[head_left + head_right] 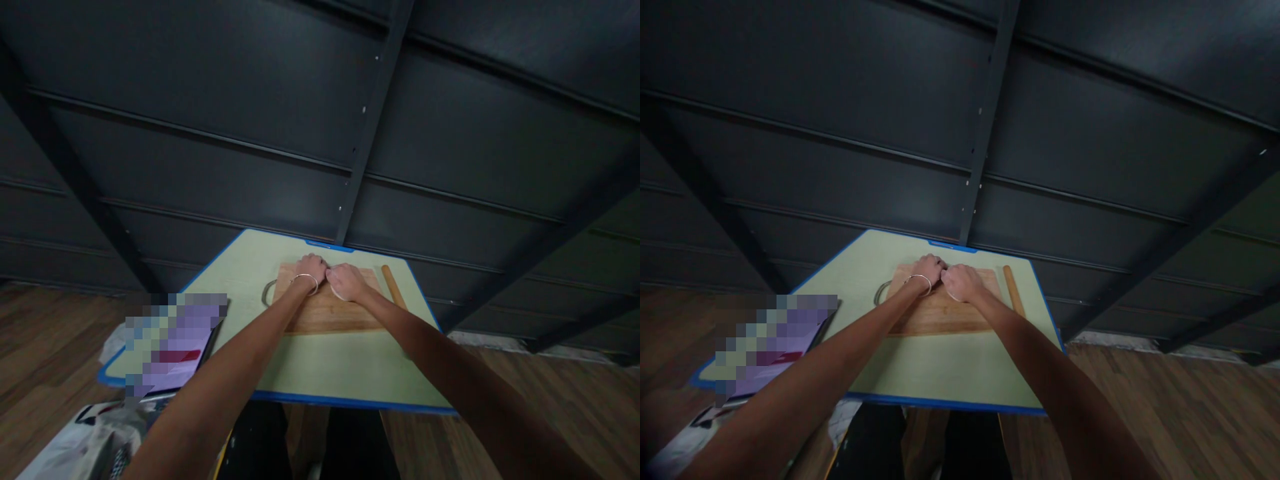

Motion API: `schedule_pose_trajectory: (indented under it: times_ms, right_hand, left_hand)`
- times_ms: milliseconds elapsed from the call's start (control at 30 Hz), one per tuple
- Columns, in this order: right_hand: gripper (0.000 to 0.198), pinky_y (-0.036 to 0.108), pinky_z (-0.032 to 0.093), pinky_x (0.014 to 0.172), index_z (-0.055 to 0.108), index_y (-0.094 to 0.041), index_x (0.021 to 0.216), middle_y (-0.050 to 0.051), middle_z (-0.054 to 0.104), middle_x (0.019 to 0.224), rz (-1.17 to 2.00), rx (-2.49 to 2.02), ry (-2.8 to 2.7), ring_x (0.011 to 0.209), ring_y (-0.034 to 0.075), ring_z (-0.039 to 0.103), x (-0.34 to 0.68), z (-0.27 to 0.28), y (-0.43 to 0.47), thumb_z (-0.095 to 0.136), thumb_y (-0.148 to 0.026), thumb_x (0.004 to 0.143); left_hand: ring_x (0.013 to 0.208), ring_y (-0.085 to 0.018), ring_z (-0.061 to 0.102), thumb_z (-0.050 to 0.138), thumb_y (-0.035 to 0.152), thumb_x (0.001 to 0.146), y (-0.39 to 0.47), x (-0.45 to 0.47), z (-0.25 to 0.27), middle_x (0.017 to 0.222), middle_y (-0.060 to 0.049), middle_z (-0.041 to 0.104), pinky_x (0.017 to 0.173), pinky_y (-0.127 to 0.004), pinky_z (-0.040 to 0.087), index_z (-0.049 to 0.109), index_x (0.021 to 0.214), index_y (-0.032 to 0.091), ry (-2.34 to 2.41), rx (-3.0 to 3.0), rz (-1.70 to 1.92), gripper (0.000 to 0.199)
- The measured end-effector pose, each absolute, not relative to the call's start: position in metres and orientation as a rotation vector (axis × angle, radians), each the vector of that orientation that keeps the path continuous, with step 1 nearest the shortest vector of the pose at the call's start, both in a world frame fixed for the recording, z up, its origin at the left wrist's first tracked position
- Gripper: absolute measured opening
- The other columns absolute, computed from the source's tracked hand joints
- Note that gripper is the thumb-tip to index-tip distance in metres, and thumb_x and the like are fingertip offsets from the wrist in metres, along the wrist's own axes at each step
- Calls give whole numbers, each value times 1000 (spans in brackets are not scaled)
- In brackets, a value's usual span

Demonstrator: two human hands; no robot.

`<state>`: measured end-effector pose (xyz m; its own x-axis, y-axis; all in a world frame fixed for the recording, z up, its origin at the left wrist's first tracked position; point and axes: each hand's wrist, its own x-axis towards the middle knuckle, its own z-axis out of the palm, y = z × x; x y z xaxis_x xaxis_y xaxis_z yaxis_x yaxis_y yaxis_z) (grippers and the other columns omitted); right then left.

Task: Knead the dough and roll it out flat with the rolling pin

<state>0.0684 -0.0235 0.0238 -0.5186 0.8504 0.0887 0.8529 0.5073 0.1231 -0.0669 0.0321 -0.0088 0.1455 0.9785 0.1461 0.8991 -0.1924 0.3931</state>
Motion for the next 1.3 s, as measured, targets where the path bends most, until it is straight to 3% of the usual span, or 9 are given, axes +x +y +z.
schedule_pose_trajectory:
  times_ms: [267, 400, 567, 633, 767, 900, 1033, 1167, 1300]
  right_hand:
    - [32, 33, 43, 96, 67, -10, 108, 15, 69, 112, -145, -1216, -2728, 104, 21, 61, 83, 25, -18, 37, -19, 107]
    - [34, 39, 42, 100, 65, -12, 116, 18, 68, 119, -206, -1363, -2785, 111, 26, 61, 95, 36, -30, 36, -28, 108]
    - [71, 49, 43, 100, 53, -6, 138, 28, 62, 131, -86, -1709, -2623, 119, 38, 59, 108, 41, -60, 49, -64, 97]
    - [81, 48, 41, 104, 44, -6, 148, 29, 57, 140, 15, -1647, -2649, 127, 39, 56, 107, 40, -71, 52, -66, 95]
    - [79, 47, 37, 110, 37, -10, 154, 26, 50, 149, 63, -1572, -2669, 135, 38, 50, 94, 34, -84, 48, -64, 97]
    - [60, 51, 40, 105, 56, -13, 135, 23, 60, 134, -123, -1552, -2613, 125, 37, 54, 77, 23, -84, 50, -59, 98]
    - [45, 46, 45, 100, 63, -11, 123, 21, 63, 125, -214, -1687, -2346, 116, 31, 58, 75, 8, -72, 47, -48, 102]
    - [28, 40, 46, 99, 71, -12, 105, 19, 69, 114, -104, -1686, -2138, 108, 28, 63, 83, 3, -57, 55, -34, 98]
    - [17, 34, 52, 87, 73, -16, 90, 13, 76, 98, 243, -1416, -1930, 90, 23, 69, 89, 10, -57, 61, -27, 91]
  left_hand:
    - [109, -26, 67, 45, 32, 95, 30, -68, -9, 118, -15, 73, 92, -33, 51, 78, 109, 17, 1888, 2282, 494, 39]
    - [107, -27, 67, 47, 31, 93, 28, -68, -7, 115, -16, 74, 91, -34, 51, 79, 107, 17, 1902, 2253, 519, 38]
    - [104, -25, 68, 50, 30, 91, 28, -66, -6, 115, -15, 74, 91, -32, 50, 79, 107, 18, 1898, 2207, 542, 36]
    - [104, -25, 68, 51, 30, 90, 29, -65, -6, 116, -15, 74, 91, -33, 50, 79, 109, 18, 1900, 2183, 544, 35]
    - [104, -26, 68, 53, 30, 90, 30, -65, -6, 114, -15, 75, 91, -34, 49, 79, 110, 19, 1889, 2182, 548, 35]
    - [105, -25, 67, 52, 29, 90, 28, -66, -6, 114, -13, 75, 91, -33, 49, 79, 109, 20, 1880, 2198, 555, 34]
    - [107, -25, 67, 50, 29, 92, 25, -67, -6, 116, -14, 74, 91, -32, 49, 78, 110, 19, 1884, 2221, 572, 35]
    - [110, -27, 66, 44, 32, 95, 23, -68, -6, 120, -16, 72, 94, -35, 49, 77, 113, 17, 1900, 2232, 574, 40]
    - [110, -28, 66, 46, 30, 94, 21, -68, -3, 119, -16, 72, 92, -36, 50, 76, 114, 16, 1892, 2230, 543, 39]
